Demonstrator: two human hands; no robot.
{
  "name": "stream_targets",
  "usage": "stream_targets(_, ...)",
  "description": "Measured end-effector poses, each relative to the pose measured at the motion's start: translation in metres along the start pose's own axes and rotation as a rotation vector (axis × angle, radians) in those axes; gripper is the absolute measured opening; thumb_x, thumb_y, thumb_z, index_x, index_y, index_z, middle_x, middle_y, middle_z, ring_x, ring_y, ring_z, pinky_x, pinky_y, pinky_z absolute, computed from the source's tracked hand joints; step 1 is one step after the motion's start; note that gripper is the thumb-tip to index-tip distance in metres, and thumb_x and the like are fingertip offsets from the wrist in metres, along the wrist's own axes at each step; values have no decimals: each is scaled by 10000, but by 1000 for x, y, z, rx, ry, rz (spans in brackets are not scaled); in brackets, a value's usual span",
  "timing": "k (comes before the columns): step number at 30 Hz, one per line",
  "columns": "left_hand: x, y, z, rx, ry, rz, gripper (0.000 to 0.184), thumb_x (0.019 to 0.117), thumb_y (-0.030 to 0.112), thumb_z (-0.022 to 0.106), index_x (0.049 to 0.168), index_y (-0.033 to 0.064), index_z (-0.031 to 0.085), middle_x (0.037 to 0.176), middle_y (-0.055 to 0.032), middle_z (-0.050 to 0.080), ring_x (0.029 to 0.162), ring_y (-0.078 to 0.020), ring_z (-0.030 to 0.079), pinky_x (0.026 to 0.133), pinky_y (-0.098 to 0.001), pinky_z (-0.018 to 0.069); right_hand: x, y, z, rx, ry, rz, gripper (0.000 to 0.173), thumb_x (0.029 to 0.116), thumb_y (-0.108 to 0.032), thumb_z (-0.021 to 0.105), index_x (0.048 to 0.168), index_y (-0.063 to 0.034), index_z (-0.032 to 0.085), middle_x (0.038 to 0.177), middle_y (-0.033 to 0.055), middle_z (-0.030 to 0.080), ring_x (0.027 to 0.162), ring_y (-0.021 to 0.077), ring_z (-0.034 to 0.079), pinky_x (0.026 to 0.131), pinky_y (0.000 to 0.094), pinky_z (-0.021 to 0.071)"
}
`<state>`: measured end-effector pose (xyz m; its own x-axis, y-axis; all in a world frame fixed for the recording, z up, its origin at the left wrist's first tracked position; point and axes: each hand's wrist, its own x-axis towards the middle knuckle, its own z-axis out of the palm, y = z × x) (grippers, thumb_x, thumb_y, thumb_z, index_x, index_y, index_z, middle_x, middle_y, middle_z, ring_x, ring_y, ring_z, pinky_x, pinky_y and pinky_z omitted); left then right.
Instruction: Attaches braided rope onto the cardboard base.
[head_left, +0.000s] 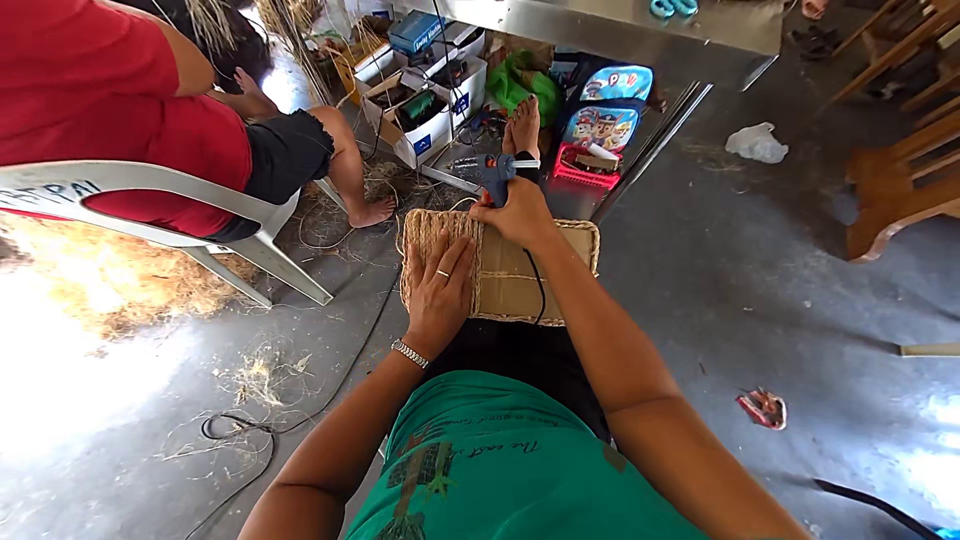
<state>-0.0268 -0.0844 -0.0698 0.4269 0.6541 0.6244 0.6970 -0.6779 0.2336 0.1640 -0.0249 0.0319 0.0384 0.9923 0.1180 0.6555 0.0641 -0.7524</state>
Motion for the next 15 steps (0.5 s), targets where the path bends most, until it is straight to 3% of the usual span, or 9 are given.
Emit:
stream_targets(11, 5, 3, -1, 68, -136, -33, 634, 1063, 505, 381, 1587, 149, 395, 1669, -20, 323, 1570, -271, 196, 1248, -631, 98, 11, 2, 2, -14, -3, 48, 301, 854, -271, 841, 1012, -53, 707, 988, 115, 708, 966, 246, 675, 901, 492, 529)
stream_targets(15, 0, 0, 1, 81, -146, -26, 679, 1061, 533, 354, 1619, 148, 324, 1698, -9, 251, 1586, -245, 133, 1254, -638, 57, 9, 0, 5, -8, -10, 36, 304, 851, -270, 840, 1015, -50, 711, 984, 118, 709, 959, 254, 674, 903, 501, 527)
